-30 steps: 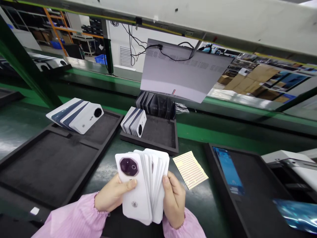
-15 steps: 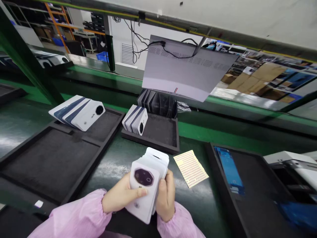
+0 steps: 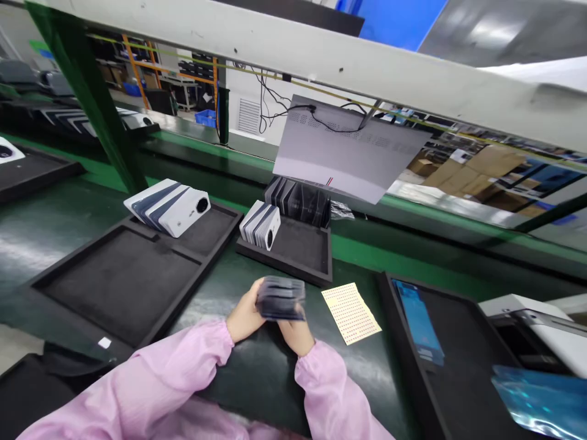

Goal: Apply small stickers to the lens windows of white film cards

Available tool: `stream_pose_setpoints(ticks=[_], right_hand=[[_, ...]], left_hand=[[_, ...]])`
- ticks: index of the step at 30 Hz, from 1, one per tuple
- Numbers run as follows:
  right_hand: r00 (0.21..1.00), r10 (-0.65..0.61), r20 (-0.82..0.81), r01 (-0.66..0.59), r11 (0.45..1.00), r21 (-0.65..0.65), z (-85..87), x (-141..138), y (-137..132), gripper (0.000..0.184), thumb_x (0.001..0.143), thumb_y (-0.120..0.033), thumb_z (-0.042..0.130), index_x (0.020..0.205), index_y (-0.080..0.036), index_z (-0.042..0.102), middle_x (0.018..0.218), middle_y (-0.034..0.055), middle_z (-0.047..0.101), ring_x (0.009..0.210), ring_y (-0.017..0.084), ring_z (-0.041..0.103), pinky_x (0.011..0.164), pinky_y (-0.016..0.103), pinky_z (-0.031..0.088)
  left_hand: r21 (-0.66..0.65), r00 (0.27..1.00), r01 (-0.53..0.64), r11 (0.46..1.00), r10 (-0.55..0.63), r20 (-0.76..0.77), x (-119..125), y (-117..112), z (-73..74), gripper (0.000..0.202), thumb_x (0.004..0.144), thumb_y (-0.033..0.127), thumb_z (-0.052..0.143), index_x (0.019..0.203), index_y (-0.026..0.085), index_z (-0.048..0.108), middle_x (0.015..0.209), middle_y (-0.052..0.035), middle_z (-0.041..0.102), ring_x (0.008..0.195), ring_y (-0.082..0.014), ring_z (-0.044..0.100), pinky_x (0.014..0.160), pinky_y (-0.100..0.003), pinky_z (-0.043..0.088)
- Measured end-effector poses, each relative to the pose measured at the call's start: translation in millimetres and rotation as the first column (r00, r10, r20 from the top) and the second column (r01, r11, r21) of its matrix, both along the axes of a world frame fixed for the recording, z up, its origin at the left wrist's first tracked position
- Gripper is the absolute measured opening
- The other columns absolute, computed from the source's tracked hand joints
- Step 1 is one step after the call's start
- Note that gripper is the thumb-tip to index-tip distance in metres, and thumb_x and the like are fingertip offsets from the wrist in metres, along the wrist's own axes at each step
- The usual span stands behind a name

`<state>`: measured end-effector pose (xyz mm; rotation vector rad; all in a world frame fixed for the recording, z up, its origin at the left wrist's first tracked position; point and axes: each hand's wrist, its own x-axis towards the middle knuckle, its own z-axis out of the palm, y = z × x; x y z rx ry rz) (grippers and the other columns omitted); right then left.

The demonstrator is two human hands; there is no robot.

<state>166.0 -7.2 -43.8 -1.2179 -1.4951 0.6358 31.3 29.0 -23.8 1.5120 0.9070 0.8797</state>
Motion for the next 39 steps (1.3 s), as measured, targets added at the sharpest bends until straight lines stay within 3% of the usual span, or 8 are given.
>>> stream_pose_setpoints(ticks=[4,9,12,17,23,29,39], right_hand=[[1.0,0.011,0.029,-0.01,1.0,-0.012,20.9,3.0,-7.5,0.015,0.082,-0.024,0.053,0.094,-0.016,0.059,0.086,0.0065,0.065,0.079,0.021,0.063,0.072,0.032,0.049],[0.998,0.053,0.037,-0.054,0.998,0.02,53.0,-0.9,-35.1,0.013,0.079,-0.026,0.056,0.088,-0.017,0.06,0.075,0.003,0.064,0.066,0.018,0.061,0.061,0.027,0.048],[0.997,0.074,-0.025,-0.073,0.997,0.032,61.3,-4.1,-47.4,0.014,0.08,-0.026,0.054,0.091,-0.018,0.059,0.076,0.0022,0.065,0.064,0.017,0.062,0.06,0.026,0.048],[0.997,0.066,-0.035,-0.064,0.996,0.065,53.3,-12.5,-59.3,0.021,0.08,-0.027,0.055,0.099,-0.021,0.06,0.082,0.0035,0.067,0.071,0.019,0.065,0.065,0.029,0.051],[0.982,-0.176,0.065,0.17,0.981,0.089,49.9,-21.7,-69.9,0.034,0.082,-0.047,0.052,0.102,-0.023,0.062,0.08,0.0058,0.067,0.07,0.022,0.064,0.063,0.032,0.052],[0.97,-0.24,0.039,0.24,0.971,-0.009,52.6,-25.6,-72.4,0.044,0.081,-0.057,0.048,0.102,-0.023,0.064,0.08,0.0076,0.067,0.072,0.023,0.063,0.066,0.035,0.051],[0.957,-0.176,-0.23,0.122,0.965,-0.232,35.4,-23.5,-73.1,0.041,0.074,-0.051,0.06,0.102,-0.021,0.065,0.087,0.012,0.066,0.077,0.028,0.062,0.069,0.042,0.051]], left_hand=[[-0.04,1.0,0.019,0.999,-0.019,0.005,-5.4,-2.8,7.0,0.048,0.067,0.029,0.069,0.108,0.015,0.05,0.104,-0.009,0.064,0.094,-0.0237,0.06,0.083,-0.037,0.047],[-0.148,0.975,0.188,0.971,-0.165,0.152,-20.8,-27.4,21.5,0.051,0.07,0.036,0.069,0.113,0.016,0.049,0.106,-0.0099,0.063,0.095,-0.0236,0.06,0.08,-0.034,0.049],[-0.065,0.955,0.205,0.977,-0.185,0.233,-27.6,-38.6,26.6,0.049,0.077,0.037,0.061,0.12,0.019,0.046,0.109,-0.0092,0.061,0.099,-0.0235,0.058,0.083,-0.034,0.047],[0.186,0.977,0.09,0.978,-0.123,0.176,-34.2,-45.3,25.2,0.045,0.085,0.038,0.049,0.127,0.022,0.045,0.117,-0.0092,0.057,0.1,-0.022,0.056,0.091,-0.033,0.042],[0.295,0.981,0.142,0.945,-0.173,0.084,-39.8,-46.0,19.2,0.041,0.088,0.038,0.043,0.125,0.024,0.048,0.115,-0.0088,0.059,0.098,-0.023,0.056,0.089,-0.034,0.043],[0.282,0.974,0.175,0.943,-0.208,0.089,-37.8,-45.4,25.2,0.042,0.088,0.038,0.041,0.127,0.023,0.046,0.116,-0.0094,0.057,0.102,-0.0242,0.054,0.088,-0.034,0.043],[0.071,0.984,0.076,0.995,-0.086,0.153,-27.2,-48.6,44.8,0.039,0.085,0.042,0.046,0.116,0.02,0.054,0.109,-0.0091,0.061,0.1,-0.0259,0.055,0.086,-0.035,0.043]])
